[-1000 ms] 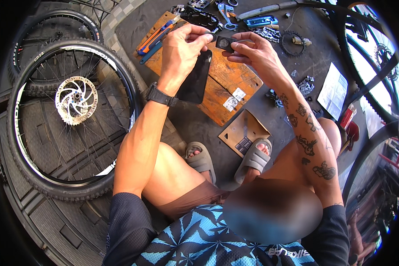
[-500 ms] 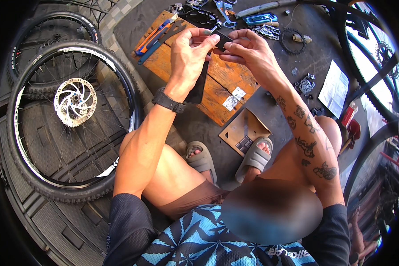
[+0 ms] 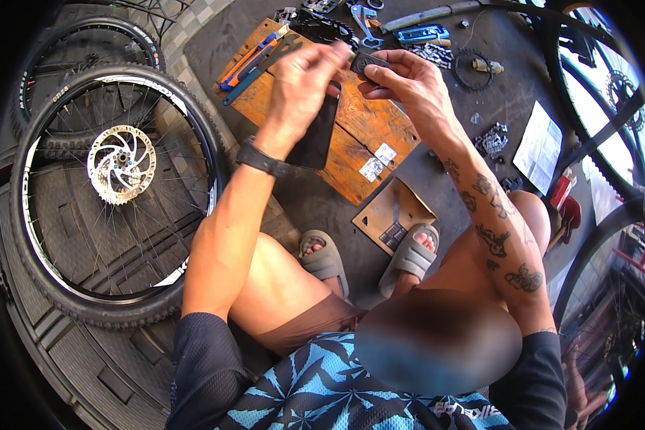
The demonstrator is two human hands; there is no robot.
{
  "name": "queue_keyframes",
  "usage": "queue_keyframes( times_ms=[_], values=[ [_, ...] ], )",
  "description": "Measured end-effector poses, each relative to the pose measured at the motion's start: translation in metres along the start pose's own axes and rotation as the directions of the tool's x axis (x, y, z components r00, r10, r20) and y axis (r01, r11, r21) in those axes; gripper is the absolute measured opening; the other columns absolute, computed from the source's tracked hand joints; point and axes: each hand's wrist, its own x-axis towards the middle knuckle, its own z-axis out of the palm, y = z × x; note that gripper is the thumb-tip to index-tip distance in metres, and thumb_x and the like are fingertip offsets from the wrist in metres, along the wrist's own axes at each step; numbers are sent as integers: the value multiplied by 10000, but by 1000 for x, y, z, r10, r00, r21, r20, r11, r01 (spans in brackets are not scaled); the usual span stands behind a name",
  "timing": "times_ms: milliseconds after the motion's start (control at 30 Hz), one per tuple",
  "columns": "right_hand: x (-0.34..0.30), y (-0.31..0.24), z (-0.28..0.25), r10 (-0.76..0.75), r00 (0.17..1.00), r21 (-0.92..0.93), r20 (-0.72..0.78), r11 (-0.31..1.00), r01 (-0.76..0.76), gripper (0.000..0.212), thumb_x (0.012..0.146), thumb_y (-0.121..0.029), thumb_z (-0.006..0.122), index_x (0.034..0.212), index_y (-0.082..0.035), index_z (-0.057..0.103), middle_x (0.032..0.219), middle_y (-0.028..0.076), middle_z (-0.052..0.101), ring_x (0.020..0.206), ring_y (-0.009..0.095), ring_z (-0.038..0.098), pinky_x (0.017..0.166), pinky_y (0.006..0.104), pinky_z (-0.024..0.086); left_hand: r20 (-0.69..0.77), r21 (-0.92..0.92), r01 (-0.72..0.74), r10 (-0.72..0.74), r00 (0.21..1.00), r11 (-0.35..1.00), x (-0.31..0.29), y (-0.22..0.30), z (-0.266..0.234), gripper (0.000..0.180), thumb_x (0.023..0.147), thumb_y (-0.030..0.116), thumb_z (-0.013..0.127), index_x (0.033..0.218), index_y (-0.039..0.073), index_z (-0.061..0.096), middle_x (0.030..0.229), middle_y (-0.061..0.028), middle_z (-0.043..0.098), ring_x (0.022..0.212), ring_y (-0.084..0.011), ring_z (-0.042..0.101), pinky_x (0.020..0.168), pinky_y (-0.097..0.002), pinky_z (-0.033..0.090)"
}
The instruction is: The person reads a bicycle computer instruction manual, then installs a sensor on the front wheel and mounts the computer unit on the handlebar. They insert a coin into the sensor housing and test the computer display.
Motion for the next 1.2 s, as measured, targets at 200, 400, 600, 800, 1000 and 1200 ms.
queue_keyframes(
  times_ms=[200,400,600,800,1000,1200],
  values=[
    [2,1,-5,-25,999,-67,-48,998,21,356,974,-143,780,1218,88,662,1022,136,775,867,171,780,797,261,635,-4,978,-93,458,889,189,46,-22,-110,399,989,333,742,1306,91,722,1184,-159,704,1142,-371,658,1016,-463,503],
    [5,5,-8,-39,995,-41,-88,999,36,360,984,-125,763,1221,109,626,1024,159,764,897,201,790,801,277,652,-89,962,-11,349,933,274,40,-43,-119,365,953,242,785,1250,53,687,1122,-154,670,1104,-386,662,948,-481,534],
    [4,4,-9,-6,997,-26,-81,1000,4,293,1023,-124,741,1216,68,633,1069,156,767,960,216,791,884,287,661,-34,983,-37,380,924,179,38,-31,-103,320,944,234,789,1226,104,711,1146,-116,675,1079,-352,673,949,-463,536],
    [2,0,-8,-7,997,-18,-80,1000,6,322,1000,-105,750,1201,111,623,1053,183,768,952,235,797,833,290,668,36,997,-54,315,949,48,32,-22,-93,225,935,235,787,1115,103,754,1102,-86,687,1080,-306,675,962,-468,500],
    [2,1,-6,11,999,5,-51,1000,-11,311,1025,-142,745,1229,62,629,1117,172,764,1001,232,791,889,277,664,69,991,-36,265,962,-125,29,-28,-81,231,947,232,772,1128,94,733,1102,-92,686,1090,-298,675,953,-501,486],
    [2,4,-5,-50,999,24,-21,998,50,315,1017,-110,727,1219,111,630,1135,180,753,988,231,792,883,296,664,76,997,-74,250,965,-16,27,-31,-84,169,969,175,721,1080,52,690,1124,-141,682,1116,-341,674,946,-511,501]
  ],
)
